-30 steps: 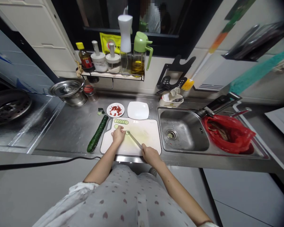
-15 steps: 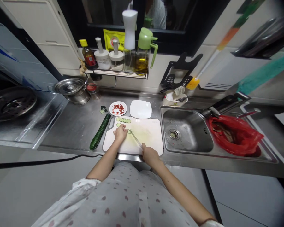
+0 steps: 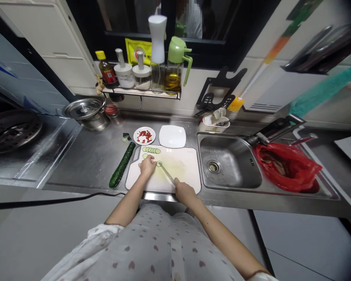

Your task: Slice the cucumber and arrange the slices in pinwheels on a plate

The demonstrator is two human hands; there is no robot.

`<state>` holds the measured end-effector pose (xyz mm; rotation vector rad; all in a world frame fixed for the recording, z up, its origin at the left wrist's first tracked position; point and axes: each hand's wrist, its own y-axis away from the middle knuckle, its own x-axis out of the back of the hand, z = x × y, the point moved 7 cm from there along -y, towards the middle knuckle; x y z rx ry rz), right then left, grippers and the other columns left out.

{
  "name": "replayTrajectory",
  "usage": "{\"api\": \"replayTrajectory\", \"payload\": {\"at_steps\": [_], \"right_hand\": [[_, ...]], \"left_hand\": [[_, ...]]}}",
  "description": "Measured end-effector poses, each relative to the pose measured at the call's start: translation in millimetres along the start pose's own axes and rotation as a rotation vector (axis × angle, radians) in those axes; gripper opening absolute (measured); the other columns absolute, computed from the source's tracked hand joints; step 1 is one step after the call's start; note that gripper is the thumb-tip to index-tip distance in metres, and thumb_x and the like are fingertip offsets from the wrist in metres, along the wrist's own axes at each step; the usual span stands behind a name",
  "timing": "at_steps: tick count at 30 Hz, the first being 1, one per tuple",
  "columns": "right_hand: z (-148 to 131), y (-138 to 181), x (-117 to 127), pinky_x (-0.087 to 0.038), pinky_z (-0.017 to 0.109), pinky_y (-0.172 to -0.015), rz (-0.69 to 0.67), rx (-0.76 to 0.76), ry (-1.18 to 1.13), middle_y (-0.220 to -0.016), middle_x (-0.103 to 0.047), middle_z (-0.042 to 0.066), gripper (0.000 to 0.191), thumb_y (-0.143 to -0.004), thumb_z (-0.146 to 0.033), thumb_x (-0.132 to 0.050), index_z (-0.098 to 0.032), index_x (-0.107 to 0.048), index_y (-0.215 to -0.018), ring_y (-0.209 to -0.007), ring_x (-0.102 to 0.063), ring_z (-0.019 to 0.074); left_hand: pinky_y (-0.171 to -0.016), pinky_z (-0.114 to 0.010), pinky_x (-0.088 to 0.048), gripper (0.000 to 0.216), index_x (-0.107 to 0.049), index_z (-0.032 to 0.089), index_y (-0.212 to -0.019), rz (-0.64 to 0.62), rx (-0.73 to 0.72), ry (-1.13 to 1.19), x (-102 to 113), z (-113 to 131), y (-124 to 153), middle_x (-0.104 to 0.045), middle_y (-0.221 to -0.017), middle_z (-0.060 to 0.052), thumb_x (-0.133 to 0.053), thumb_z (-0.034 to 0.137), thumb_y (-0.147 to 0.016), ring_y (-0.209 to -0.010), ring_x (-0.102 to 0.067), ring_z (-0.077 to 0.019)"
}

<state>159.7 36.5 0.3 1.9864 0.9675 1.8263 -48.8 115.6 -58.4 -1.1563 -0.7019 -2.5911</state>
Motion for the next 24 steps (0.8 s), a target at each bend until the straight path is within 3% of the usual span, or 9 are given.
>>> {"api": "replayTrajectory", "payload": {"at_steps": [24], "right_hand": [[-6.2, -5.1, 25.8, -0.046, 0.032, -0.078, 0.005, 0.068, 0.135, -0.104, -0.068, 0.017, 0.036, -0.09, -0.006, -0.035, -0.016, -0.047, -0.122, -0.102, -0.066, 0.0246]], "left_hand": [[-0.089, -0.037, -0.034, 0.018, -0.057, 0.027, -0.095, -0.007, 0.004, -0.037, 5.0, 4.3, 2.0, -0.072, -0.088, 0.001, -0.063, 0.029, -0.079, -0.1, -0.063, -0.0227]]}}
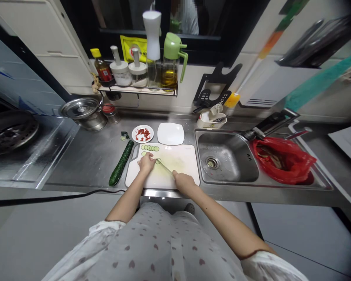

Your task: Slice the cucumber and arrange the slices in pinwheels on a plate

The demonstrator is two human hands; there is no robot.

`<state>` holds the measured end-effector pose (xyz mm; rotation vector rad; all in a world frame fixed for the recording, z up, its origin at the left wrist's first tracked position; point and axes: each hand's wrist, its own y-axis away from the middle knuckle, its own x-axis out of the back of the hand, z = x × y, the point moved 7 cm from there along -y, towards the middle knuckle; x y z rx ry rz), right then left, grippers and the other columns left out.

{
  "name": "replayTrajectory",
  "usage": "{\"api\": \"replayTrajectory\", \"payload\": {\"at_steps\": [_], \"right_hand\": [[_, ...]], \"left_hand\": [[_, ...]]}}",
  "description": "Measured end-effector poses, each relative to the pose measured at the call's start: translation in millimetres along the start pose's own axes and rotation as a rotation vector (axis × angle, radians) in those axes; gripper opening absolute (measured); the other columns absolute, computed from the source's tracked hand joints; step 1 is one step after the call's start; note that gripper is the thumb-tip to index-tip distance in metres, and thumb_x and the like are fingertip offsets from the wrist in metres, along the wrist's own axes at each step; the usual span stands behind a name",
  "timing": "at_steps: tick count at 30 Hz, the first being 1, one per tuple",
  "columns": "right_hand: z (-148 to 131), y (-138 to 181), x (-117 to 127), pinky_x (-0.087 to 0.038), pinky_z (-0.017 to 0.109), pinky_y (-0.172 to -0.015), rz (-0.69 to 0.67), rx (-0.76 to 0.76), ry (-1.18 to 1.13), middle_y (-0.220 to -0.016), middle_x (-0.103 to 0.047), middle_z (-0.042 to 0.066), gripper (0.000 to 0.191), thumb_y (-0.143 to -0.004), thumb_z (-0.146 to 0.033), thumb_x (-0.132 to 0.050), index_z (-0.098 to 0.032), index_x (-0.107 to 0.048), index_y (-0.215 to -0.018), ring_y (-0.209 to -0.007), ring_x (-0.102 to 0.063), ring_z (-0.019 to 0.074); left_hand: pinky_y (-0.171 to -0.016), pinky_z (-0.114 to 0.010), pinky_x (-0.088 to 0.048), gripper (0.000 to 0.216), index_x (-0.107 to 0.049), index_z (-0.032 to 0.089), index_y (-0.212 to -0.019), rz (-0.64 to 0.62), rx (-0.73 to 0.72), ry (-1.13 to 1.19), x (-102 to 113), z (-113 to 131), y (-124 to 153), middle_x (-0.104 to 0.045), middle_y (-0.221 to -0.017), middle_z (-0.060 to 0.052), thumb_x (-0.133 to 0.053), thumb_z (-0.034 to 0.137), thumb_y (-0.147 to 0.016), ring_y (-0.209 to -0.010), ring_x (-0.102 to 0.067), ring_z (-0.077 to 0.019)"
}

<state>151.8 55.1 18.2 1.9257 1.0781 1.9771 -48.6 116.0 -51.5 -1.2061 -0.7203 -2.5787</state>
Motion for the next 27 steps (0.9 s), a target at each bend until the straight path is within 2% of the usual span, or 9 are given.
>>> {"api": "replayTrajectory", "payload": {"at_steps": [9, 19, 22, 27], "right_hand": [[8.5, -5.5, 9.9, -0.047, 0.034, -0.084, 0.033, 0.026, 0.068, -0.106, -0.069, 0.016, 0.035, -0.094, -0.01, -0.033, -0.018, -0.049, -0.124, -0.105, -0.065, 0.023], [19.5, -11.1, 21.5, -0.047, 0.035, -0.082, 0.071, 0.076, 0.131, -0.107, -0.069, 0.017, 0.035, -0.094, -0.009, -0.034, -0.017, -0.052, -0.123, -0.103, -0.066, 0.0249], [25.7, -9.6, 16.1, -0.047, 0.034, -0.08, 0.056, 0.073, 0.12, -0.106, -0.069, 0.016, 0.036, -0.093, -0.01, -0.034, -0.019, -0.052, -0.123, -0.102, -0.066, 0.0258], [37.4, 1.2, -6.4, -0.045, 0.034, -0.077, 0.025, 0.031, 0.072, -0.105, -0.069, 0.016, 0.035, -0.092, -0.012, -0.036, -0.018, -0.05, -0.124, -0.101, -0.066, 0.0266]], "left_hand": [[-0.091, -0.037, -0.034, 0.018, -0.058, 0.027, -0.097, 0.005, -0.002, -0.001, -0.5, -0.9, -0.6, -0.072, -0.092, 0.0, -0.062, 0.028, -0.079, -0.102, -0.063, -0.0225], [-0.092, -0.038, -0.034, 0.021, -0.058, 0.027, -0.099, 0.001, -0.004, 0.002, -1.7, -0.8, 0.0, -0.073, -0.091, -0.001, -0.062, 0.027, -0.079, -0.101, -0.063, -0.0231], [-0.091, -0.038, -0.034, 0.021, -0.058, 0.026, -0.099, 0.006, -0.015, 0.004, -2.5, -1.0, 0.8, -0.072, -0.09, -0.001, -0.061, 0.027, -0.079, -0.101, -0.063, -0.0233], [-0.091, -0.038, -0.034, 0.02, -0.058, 0.026, -0.1, 0.019, -0.041, -0.008, -5.4, -0.6, 1.3, -0.072, -0.09, -0.001, -0.058, 0.024, -0.08, -0.099, -0.064, -0.0231]]}}
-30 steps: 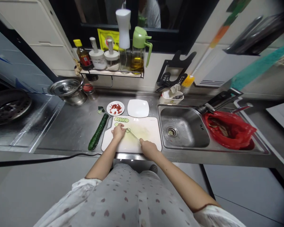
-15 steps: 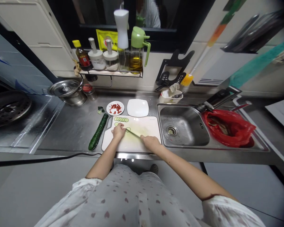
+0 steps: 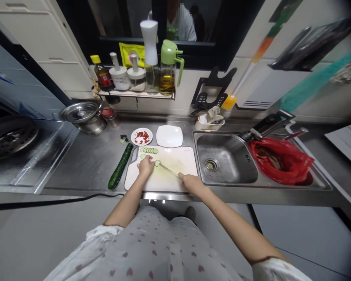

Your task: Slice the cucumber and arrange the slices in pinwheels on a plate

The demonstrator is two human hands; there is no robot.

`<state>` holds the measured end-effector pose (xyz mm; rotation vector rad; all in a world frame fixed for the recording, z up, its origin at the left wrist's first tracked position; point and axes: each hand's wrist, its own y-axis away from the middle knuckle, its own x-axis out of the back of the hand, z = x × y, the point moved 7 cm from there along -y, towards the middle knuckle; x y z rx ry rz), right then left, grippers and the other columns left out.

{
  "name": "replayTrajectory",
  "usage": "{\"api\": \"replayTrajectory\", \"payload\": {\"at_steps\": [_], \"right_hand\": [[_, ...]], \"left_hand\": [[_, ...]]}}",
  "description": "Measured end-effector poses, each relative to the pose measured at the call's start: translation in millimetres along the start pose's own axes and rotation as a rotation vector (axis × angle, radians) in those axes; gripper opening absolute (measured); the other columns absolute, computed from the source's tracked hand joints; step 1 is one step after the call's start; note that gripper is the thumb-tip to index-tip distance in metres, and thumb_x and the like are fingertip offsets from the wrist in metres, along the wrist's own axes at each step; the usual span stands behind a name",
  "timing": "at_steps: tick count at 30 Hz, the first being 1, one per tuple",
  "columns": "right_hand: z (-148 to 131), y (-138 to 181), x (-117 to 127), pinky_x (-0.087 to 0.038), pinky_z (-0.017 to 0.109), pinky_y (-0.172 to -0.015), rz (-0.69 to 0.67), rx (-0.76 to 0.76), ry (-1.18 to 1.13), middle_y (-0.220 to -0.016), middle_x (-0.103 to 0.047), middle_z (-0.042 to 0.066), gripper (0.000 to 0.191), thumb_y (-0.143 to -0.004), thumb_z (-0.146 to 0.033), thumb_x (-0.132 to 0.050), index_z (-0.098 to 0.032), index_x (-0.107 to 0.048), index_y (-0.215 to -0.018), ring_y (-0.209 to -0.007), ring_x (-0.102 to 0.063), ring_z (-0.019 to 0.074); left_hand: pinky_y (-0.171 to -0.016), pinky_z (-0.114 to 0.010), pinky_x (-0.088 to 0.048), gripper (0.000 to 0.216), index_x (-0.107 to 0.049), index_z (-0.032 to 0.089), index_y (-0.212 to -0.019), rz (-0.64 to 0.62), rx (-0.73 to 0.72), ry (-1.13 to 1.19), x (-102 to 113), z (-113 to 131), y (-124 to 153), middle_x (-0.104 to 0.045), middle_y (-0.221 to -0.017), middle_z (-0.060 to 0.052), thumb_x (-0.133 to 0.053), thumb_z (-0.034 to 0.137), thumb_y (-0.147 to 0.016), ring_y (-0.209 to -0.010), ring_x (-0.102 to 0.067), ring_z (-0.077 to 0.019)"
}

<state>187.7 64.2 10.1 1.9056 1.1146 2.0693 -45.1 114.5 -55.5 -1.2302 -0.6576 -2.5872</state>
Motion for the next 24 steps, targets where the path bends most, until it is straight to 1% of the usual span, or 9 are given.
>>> {"api": "replayTrajectory", "payload": {"at_steps": [3, 6, 10, 13, 16, 19, 24], "right_hand": [[6.3, 9.3, -10.4, -0.043, 0.032, -0.076, 0.009, -0.028, -0.043, -0.105, -0.068, 0.016, 0.032, -0.092, -0.015, -0.039, -0.019, -0.05, -0.122, -0.099, -0.065, 0.0262], [12.5, 16.7, -16.5, -0.039, 0.029, -0.072, 0.016, -0.034, -0.092, -0.104, -0.068, 0.015, 0.029, -0.092, -0.017, -0.039, -0.019, -0.051, -0.118, -0.095, -0.065, 0.0246], [21.8, 20.2, -23.2, -0.033, 0.025, -0.067, 0.057, -0.054, -0.244, -0.1, -0.068, 0.011, 0.021, -0.095, -0.025, -0.041, -0.019, -0.053, -0.111, -0.089, -0.063, 0.0204], [32.7, 19.3, -27.6, -0.029, 0.023, -0.065, 0.157, -0.164, -0.373, -0.096, -0.068, 0.008, 0.021, -0.097, -0.031, -0.039, -0.019, -0.05, -0.11, -0.085, -0.061, 0.0178], [40.5, 17.5, -32.4, -0.028, 0.023, -0.064, 0.231, -0.289, -0.444, -0.093, -0.068, 0.007, 0.023, -0.1, -0.033, -0.034, -0.018, -0.047, -0.111, -0.084, -0.06, 0.0178], [41.5, 14.5, -34.6, -0.028, 0.023, -0.063, 0.254, -0.346, -0.46, -0.092, -0.068, 0.008, 0.025, -0.101, -0.034, -0.031, -0.017, -0.046, -0.112, -0.083, -0.061, 0.0186], [39.6, 9.3, -35.8, -0.029, 0.024, -0.063, 0.221, -0.357, -0.429, -0.094, -0.069, 0.009, 0.024, -0.101, -0.034, -0.033, -0.018, -0.046, -0.113, -0.083, -0.063, 0.0193]], "left_hand": [[-0.091, -0.039, -0.034, 0.021, -0.058, 0.026, -0.103, 0.0, -0.031, -0.031, -3.0, 1.3, 0.9, -0.072, -0.093, -0.002, -0.055, 0.023, -0.083, -0.099, -0.064, -0.0235], [-0.091, -0.04, -0.034, 0.021, -0.059, 0.026, -0.104, 0.006, -0.068, -0.073, -4.3, 3.9, 2.5, -0.071, -0.103, -0.005, -0.049, 0.022, -0.086, -0.103, -0.062, -0.025], [-0.091, -0.04, -0.034, 0.022, -0.059, 0.026, -0.106, -0.008, -0.068, -0.098, -4.8, 6.0, 3.9, -0.069, -0.108, -0.007, -0.048, 0.025, -0.087, -0.107, -0.06, -0.026], [-0.091, -0.041, -0.035, 0.024, -0.058, 0.025, -0.109, -0.017, -0.07, -0.11, -5.2, 8.6, 5.2, -0.068, -0.108, -0.008, -0.052, 0.03, -0.086, -0.107, -0.059, -0.0266], [-0.091, -0.042, -0.035, 0.025, -0.058, 0.025, -0.109, -0.01, -0.088, -0.134, -5.5, 12.1, 7.5, -0.067, -0.108, -0.009, -0.052, 0.033, -0.086, -0.107, -0.059, -0.0269], [-0.092, -0.042, -0.034, 0.021, -0.059, 0.024, -0.105, 0.002, -0.106, -0.151, -6.1, 15.7, 10.4, -0.066, -0.108, -0.009, -0.052, 0.032, -0.087, -0.106, -0.058, -0.0265], [-0.09, -0.038, -0.036, 0.01, -0.06, 0.024, -0.093, 0.044, -0.114, -0.123, -3.9, 22.1, 13.7, -0.065, -0.108, -0.007, -0.054, 0.024, -0.085, -0.108, -0.057, -0.0244]]}}
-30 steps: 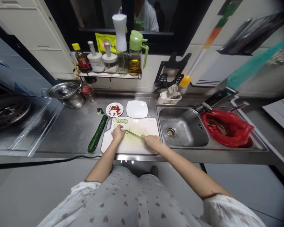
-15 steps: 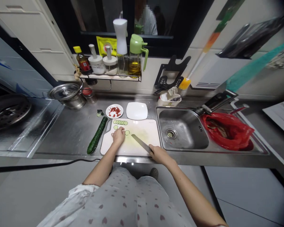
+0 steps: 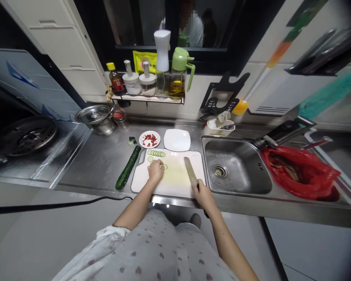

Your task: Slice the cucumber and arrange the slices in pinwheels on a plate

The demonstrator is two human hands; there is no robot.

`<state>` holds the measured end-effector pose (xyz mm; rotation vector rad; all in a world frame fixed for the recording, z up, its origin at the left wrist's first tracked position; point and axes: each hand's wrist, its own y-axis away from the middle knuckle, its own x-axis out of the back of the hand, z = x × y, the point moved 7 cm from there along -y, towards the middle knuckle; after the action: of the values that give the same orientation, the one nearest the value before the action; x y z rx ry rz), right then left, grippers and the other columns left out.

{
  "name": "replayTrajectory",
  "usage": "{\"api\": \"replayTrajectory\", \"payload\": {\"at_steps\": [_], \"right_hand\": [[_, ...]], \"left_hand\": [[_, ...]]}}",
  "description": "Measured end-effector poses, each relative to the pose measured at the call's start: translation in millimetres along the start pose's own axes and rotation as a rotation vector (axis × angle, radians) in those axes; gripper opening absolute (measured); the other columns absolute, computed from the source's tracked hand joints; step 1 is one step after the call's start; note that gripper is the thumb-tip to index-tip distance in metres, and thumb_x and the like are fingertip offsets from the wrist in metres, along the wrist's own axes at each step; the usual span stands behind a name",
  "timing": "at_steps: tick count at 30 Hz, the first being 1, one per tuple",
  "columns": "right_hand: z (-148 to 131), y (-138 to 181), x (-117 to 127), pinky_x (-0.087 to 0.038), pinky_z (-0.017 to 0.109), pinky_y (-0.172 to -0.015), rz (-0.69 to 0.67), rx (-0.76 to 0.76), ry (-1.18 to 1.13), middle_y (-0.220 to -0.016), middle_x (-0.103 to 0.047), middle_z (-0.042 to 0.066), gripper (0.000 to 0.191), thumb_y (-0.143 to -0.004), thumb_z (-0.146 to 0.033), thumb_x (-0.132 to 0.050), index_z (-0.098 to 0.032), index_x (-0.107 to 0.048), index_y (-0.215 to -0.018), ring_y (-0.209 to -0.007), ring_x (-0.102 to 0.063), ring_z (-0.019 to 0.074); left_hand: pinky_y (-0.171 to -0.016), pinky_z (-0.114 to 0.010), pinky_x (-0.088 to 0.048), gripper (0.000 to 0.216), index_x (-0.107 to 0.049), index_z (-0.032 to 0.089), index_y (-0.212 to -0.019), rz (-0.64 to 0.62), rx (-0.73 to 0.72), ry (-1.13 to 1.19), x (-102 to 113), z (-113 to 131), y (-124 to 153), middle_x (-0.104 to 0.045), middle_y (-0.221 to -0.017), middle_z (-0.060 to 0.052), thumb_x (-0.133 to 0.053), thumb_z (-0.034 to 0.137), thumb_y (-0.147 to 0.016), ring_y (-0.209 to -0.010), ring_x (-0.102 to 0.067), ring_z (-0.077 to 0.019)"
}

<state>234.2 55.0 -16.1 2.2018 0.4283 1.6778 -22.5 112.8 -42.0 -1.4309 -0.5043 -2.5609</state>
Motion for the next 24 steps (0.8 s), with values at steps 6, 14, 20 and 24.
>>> {"api": "replayTrajectory", "payload": {"at_steps": [6, 14, 20, 24], "right_hand": [[-0.6, -2.5, -0.2, -0.028, 0.025, -0.062, 0.003, -0.006, 0.066, -0.096, -0.07, 0.009, 0.026, -0.101, -0.035, -0.031, -0.018, -0.046, -0.114, -0.086, -0.064, 0.0201], [-3.0, -5.5, -3.3, -0.03, 0.027, -0.064, -0.016, 0.004, 0.091, -0.098, -0.069, 0.011, 0.026, -0.101, -0.034, -0.03, -0.019, -0.046, -0.115, -0.085, -0.065, 0.0209], [-2.8, -8.1, -4.6, -0.028, 0.027, -0.062, -0.031, 0.004, 0.098, -0.097, -0.069, 0.012, 0.026, -0.101, -0.033, -0.028, -0.018, -0.046, -0.115, -0.084, -0.065, 0.021], [-1.2, -8.7, -5.6, -0.027, 0.027, -0.062, -0.032, -0.002, 0.088, -0.097, -0.069, 0.011, 0.026, -0.101, -0.033, -0.029, -0.018, -0.046, -0.114, -0.084, -0.064, 0.02]], "left_hand": [[-0.086, -0.033, -0.039, 0.002, -0.059, 0.025, -0.084, -0.036, 0.043, 0.154, -0.2, -1.5, 3.4, -0.07, -0.085, 0.002, -0.06, 0.025, -0.081, -0.087, -0.063, -0.0178], [-0.074, -0.027, -0.044, 0.01, -0.061, 0.024, -0.08, 0.007, 0.134, 0.29, 5.4, -32.4, 2.1, -0.07, -0.082, 0.002, -0.066, 0.032, -0.075, -0.08, -0.064, -0.0156], [-0.073, -0.026, -0.044, 0.014, -0.062, 0.023, -0.082, 0.12, 0.243, 0.303, 23.4, -65.3, -13.7, -0.07, -0.081, 0.002, -0.066, 0.034, -0.075, -0.076, -0.064, -0.0147], [-0.072, -0.024, -0.044, 0.013, -0.063, 0.022, -0.083, 0.15, 0.277, 0.304, 31.0, -75.9, -24.5, -0.07, -0.081, 0.002, -0.064, 0.032, -0.075, -0.077, -0.064, -0.0143]]}}
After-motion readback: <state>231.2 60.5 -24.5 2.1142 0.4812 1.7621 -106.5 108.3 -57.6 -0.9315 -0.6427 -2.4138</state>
